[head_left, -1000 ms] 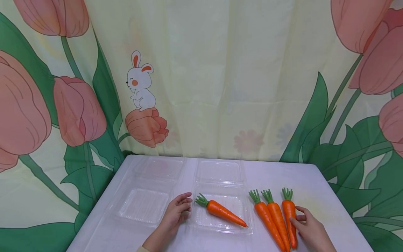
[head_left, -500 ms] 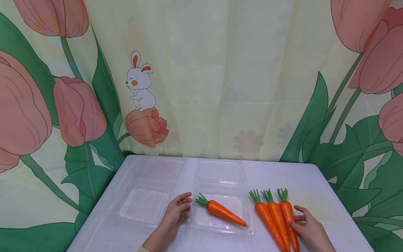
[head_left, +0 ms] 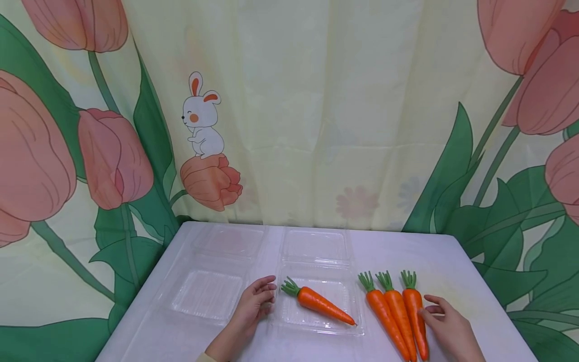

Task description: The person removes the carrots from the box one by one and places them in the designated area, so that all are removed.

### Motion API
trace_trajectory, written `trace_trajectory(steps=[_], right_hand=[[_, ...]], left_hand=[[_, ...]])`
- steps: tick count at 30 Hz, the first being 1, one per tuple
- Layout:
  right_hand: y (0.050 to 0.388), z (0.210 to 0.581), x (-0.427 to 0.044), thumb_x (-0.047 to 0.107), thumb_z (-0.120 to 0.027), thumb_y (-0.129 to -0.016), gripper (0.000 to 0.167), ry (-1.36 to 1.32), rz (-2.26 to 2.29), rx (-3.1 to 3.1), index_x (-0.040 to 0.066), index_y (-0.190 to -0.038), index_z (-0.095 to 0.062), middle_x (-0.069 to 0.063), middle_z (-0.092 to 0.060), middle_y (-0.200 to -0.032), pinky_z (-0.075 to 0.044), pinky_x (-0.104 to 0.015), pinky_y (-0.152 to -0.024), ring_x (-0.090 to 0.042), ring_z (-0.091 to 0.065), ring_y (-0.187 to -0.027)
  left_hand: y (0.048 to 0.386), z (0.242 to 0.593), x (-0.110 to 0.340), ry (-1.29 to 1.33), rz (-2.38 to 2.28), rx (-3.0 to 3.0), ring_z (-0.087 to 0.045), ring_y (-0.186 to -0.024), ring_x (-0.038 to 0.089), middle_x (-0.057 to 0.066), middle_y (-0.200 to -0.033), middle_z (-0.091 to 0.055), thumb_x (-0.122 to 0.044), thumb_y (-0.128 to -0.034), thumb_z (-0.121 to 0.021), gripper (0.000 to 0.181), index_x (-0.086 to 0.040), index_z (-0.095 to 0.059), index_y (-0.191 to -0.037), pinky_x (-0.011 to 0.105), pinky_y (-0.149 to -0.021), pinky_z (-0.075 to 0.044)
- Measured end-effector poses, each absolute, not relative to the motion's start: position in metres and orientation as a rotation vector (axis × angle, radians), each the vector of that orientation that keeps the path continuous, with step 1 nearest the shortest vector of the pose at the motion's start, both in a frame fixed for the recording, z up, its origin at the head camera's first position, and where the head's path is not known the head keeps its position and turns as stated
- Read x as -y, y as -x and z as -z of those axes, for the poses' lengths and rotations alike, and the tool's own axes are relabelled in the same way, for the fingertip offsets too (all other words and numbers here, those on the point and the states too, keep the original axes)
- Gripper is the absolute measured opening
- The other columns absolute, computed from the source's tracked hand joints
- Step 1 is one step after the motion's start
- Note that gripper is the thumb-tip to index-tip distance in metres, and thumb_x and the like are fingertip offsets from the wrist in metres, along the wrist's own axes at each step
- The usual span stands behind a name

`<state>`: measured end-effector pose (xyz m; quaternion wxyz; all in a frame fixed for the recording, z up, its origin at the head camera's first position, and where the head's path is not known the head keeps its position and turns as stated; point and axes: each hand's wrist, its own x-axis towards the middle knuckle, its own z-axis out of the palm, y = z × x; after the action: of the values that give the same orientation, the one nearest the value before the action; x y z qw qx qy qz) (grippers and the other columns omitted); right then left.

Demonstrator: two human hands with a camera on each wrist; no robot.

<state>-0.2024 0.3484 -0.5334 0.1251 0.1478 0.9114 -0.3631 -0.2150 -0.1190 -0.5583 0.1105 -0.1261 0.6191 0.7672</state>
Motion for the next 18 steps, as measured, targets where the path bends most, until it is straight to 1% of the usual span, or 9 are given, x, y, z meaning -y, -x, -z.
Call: trace_trajectory(steps=[9,16,18], right_hand=[[0.207,0.528,-0.346,0.028,-0.064,-0.098,0.063,-0.437,1.063,-2.72,-0.01,-0.143,-0.043,-0.034,-0.059,-0.122,-0.061,-0.05,-0.085,-0.048,-0.062,-0.105],[0.206,0.515,-0.33,0.018,-0.064,-0.1,0.057,-0.443,1.085,-2.742,-0.01,-0.145,-0.043,-0.036,-0.056,-0.126,-0.059,-0.052,-0.089,-0.05,-0.059,-0.11],[0.206,0.51,-0.325,0.015,-0.064,-0.1,0.056,-0.434,1.103,-2.739,-0.009,-0.145,-0.042,-0.036,-0.056,-0.127,-0.059,-0.051,-0.089,-0.049,-0.058,-0.11]], left_hand=[[0.215,0.558,0.118,0.332,-2.263,-1.815,-0.06,-0.088,0.016,0.004,-0.113,-0.063,-0.005,-0.0973,-0.062,0.049,-0.001,-0.052,-0.145,0.026,-0.069,-0.053],[0.214,0.558,0.12,0.314,-2.267,-1.815,-0.06,-0.085,0.014,0.002,-0.109,-0.062,-0.003,-0.0967,-0.062,0.048,0.0,-0.052,-0.144,0.025,-0.068,-0.053],[0.214,0.558,0.119,0.318,-2.269,-1.814,-0.06,-0.085,0.014,0.002,-0.109,-0.062,-0.003,-0.0965,-0.062,0.048,0.0,-0.052,-0.144,0.025,-0.068,-0.053]])
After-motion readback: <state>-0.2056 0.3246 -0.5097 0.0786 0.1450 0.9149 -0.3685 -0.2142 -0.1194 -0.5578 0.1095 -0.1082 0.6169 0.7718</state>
